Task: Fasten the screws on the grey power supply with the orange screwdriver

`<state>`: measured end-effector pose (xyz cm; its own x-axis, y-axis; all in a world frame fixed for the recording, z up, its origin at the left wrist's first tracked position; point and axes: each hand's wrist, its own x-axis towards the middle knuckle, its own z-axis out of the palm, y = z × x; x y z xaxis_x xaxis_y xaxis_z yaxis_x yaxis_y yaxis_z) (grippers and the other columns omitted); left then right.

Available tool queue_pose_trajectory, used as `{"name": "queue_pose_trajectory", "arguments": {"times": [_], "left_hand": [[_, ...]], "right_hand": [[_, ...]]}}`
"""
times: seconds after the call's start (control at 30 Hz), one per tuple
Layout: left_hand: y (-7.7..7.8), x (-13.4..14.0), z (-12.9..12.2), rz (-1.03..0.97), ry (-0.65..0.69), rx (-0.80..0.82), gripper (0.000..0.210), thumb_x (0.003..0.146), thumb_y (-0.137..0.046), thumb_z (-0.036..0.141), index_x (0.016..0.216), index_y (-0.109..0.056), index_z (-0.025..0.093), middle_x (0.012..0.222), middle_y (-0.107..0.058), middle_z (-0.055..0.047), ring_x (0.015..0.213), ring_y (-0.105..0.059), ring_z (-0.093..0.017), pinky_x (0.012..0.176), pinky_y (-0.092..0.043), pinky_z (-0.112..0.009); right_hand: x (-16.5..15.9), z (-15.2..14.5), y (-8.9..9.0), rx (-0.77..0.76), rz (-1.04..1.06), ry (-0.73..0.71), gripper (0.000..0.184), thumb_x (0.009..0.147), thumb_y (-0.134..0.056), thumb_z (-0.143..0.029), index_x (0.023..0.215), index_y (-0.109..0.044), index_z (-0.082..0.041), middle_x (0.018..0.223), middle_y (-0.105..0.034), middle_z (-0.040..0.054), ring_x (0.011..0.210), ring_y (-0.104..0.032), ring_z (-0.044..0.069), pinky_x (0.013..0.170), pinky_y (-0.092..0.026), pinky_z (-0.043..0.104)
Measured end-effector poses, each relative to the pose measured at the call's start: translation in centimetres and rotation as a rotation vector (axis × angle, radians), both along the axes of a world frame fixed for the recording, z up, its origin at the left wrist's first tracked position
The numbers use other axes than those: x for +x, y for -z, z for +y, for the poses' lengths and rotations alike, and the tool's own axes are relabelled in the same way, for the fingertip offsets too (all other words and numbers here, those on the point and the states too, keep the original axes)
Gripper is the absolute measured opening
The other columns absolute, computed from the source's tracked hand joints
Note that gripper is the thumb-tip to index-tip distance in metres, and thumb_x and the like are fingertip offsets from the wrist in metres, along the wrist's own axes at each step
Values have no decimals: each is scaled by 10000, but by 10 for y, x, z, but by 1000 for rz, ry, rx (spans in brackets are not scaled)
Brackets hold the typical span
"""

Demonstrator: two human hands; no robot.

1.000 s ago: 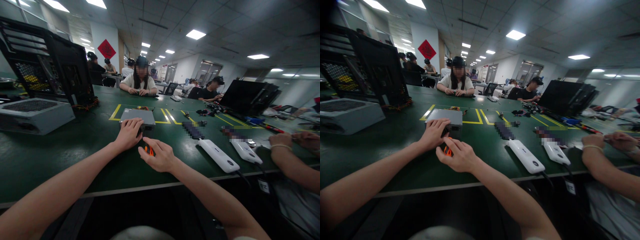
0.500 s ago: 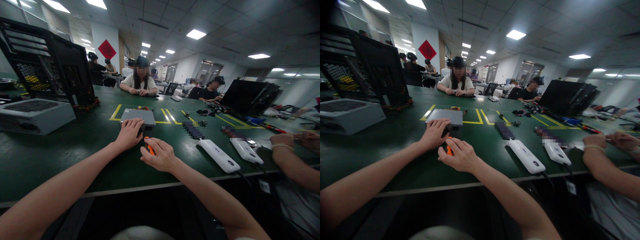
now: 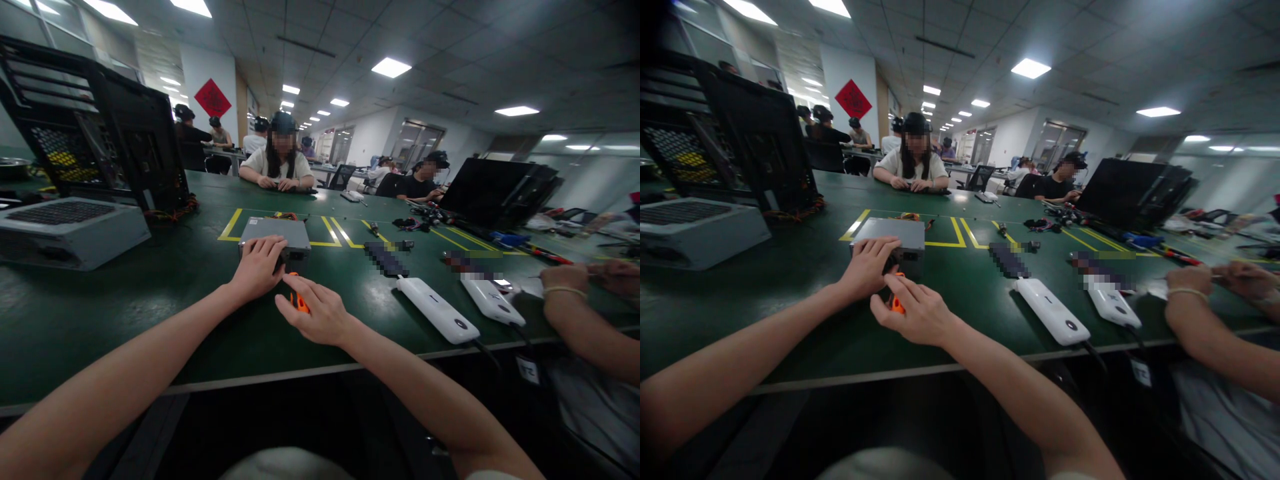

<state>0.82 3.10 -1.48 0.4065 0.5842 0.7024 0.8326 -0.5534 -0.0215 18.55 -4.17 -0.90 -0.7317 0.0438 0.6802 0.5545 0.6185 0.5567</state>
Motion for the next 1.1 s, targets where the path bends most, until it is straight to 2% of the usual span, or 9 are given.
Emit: {"name": "queue_pose_trajectory", "arguments": {"times": [0.13, 0.27, 0.37, 0.43, 0.53, 0.6, 0.77, 0.93, 1.1], "left_hand": [[0, 0, 0, -1, -10, -1, 421, 779, -461, 220, 1197, -433, 184, 1257, -495, -106, 1198, -403, -242, 963, -276, -420], [-1, -1, 0, 0, 0, -13, 425, 780, -457, 228, 1203, -433, 186, 1263, -489, -106, 1201, -402, -245, 963, -277, -422], [-1, -1, -1, 3, 7, -22, 431, 776, -460, 227, 1203, -434, 178, 1264, -489, -110, 1198, -402, -247, 966, -274, -422], [-2, -1, -1, -2, 6, -23, 427, 776, -460, 225, 1200, -437, 178, 1260, -492, -110, 1196, -402, -247, 967, -272, -422], [-2, 0, -2, -15, 7, -24, 418, 780, -461, 222, 1195, -443, 181, 1254, -497, -107, 1190, -406, -245, 966, -272, -421], [-2, 0, -1, -23, 5, -31, 418, 779, -464, 221, 1194, -446, 184, 1251, -499, -109, 1188, -407, -251, 961, -275, -426], [-2, -1, -1, -14, -3, -41, 415, 781, -461, 223, 1195, -447, 190, 1261, -492, -107, 1194, -401, -255, 962, -271, -428], [-2, -1, -2, 5, -9, -31, 398, 797, -443, 227, 1191, -442, 170, 1258, -492, -105, 1194, -400, -244, 961, -273, -414], [-2, -1, -1, 3, -6, -30, 399, 796, -452, 234, 1190, -442, 172, 1257, -494, -106, 1188, -403, -251, 958, -275, -422]], "right_hand": [[0, 1, 0, 30, 49, 37, 309, 826, -501, -214, 1125, -439, -262, 1099, -553, 99, 1012, -554, 182, 732, -473, 245], [1, 0, -1, 9, 54, 51, 339, 824, -501, -218, 1154, -425, -235, 1164, -515, 136, 1070, -529, 202, 784, -471, 272], [3, 1, -2, 58, 78, 77, 409, 820, -521, -195, 1205, -398, -262, 1185, -507, 130, 979, -569, 149, 709, -476, 210], [4, 2, -2, 64, 107, 78, 386, 816, -536, -202, 1178, -421, -274, 1155, -529, 110, 933, -581, 135, 681, -474, 199], [2, 2, -1, 30, 107, 44, 300, 809, -545, -225, 1098, -470, -254, 1119, -548, 105, 1015, -554, 176, 767, -472, 256], [0, 1, -1, 27, 80, 30, 307, 807, -547, -226, 1104, -472, -243, 1133, -542, 124, 1069, -528, 199, 816, -460, 286], [0, -1, -3, 75, 62, 52, 392, 813, -539, -188, 1183, -430, -259, 1165, -533, 129, 956, -579, 144, 699, -471, 203], [-1, -1, -1, 12, 21, 21, 301, 814, -529, -234, 1109, -469, -238, 1167, -532, 132, 1089, -518, 216, 806, -458, 287], [-4, 1, 1, 80, 26, 50, 376, 835, -511, -230, 1192, -404, -276, 1204, -521, 124, 1010, -557, 161, 733, -459, 230]]}}
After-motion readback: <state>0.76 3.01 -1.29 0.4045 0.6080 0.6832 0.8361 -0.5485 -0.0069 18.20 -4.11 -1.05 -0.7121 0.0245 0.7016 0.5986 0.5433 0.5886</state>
